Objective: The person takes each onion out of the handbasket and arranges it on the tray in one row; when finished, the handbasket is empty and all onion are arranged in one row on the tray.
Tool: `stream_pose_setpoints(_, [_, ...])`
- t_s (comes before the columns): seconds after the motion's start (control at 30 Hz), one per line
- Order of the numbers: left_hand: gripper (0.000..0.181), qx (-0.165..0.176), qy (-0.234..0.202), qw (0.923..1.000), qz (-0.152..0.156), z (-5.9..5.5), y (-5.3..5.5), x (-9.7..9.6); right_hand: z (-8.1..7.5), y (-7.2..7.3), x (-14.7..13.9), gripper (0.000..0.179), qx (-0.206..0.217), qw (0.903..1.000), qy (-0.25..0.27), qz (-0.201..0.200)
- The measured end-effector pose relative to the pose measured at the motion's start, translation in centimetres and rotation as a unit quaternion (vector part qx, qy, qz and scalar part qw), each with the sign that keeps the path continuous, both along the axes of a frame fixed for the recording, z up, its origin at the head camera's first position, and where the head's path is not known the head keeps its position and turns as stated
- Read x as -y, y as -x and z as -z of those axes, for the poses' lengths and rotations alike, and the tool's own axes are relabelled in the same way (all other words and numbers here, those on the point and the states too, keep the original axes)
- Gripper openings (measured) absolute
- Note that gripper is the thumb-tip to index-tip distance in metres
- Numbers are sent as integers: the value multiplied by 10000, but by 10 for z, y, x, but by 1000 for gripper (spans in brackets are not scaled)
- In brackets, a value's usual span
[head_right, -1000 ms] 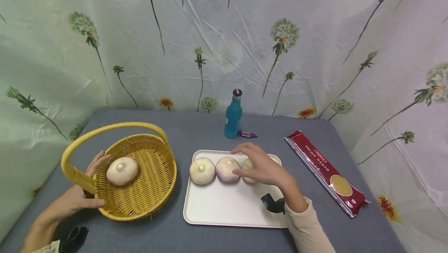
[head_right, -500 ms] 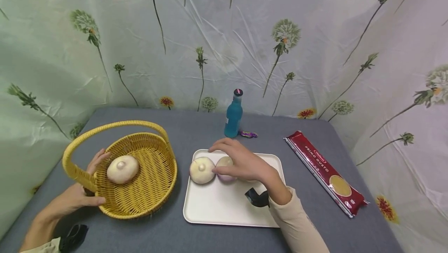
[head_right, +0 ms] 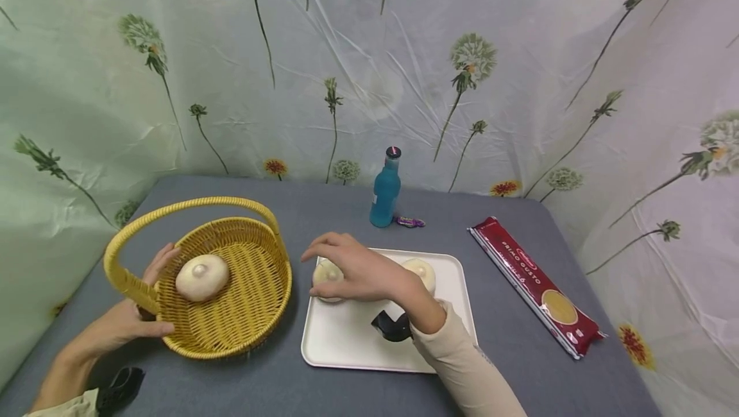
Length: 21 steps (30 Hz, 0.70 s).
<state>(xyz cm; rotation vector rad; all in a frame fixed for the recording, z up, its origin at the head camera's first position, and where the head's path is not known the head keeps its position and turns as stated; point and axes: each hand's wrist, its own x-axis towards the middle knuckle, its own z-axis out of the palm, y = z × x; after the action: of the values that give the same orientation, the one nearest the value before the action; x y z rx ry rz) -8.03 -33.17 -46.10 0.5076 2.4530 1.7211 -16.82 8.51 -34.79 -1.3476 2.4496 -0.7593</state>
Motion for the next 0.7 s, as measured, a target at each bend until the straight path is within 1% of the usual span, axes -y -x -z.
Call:
stream_pose_setpoints(0.13, [118,-59,81,9999,-10,-1,0,0,-3,-2,13,45,-8,9998,-47,-188])
stream_pose_setpoints(0.23, [117,47,-26,10000,-17,-2,0,0,-5,-3,21,47,24,9994,-99,-325])
stream_pose_setpoints(0.4, [117,195,-156,9997,-37,-2,0,0,-8,-3,33,47,-85,9982,-181,-572])
stream_pose_setpoints(0.53, [117,152,-49,9999,-40,-2,0,0,-11,-1,43,48,-94,9968,-193,-768])
stream_pose_setpoints(0.7, [118,268,-101,9996,-43,-2,0,1,-16,3,60,48,-67,9936,-177,-1118])
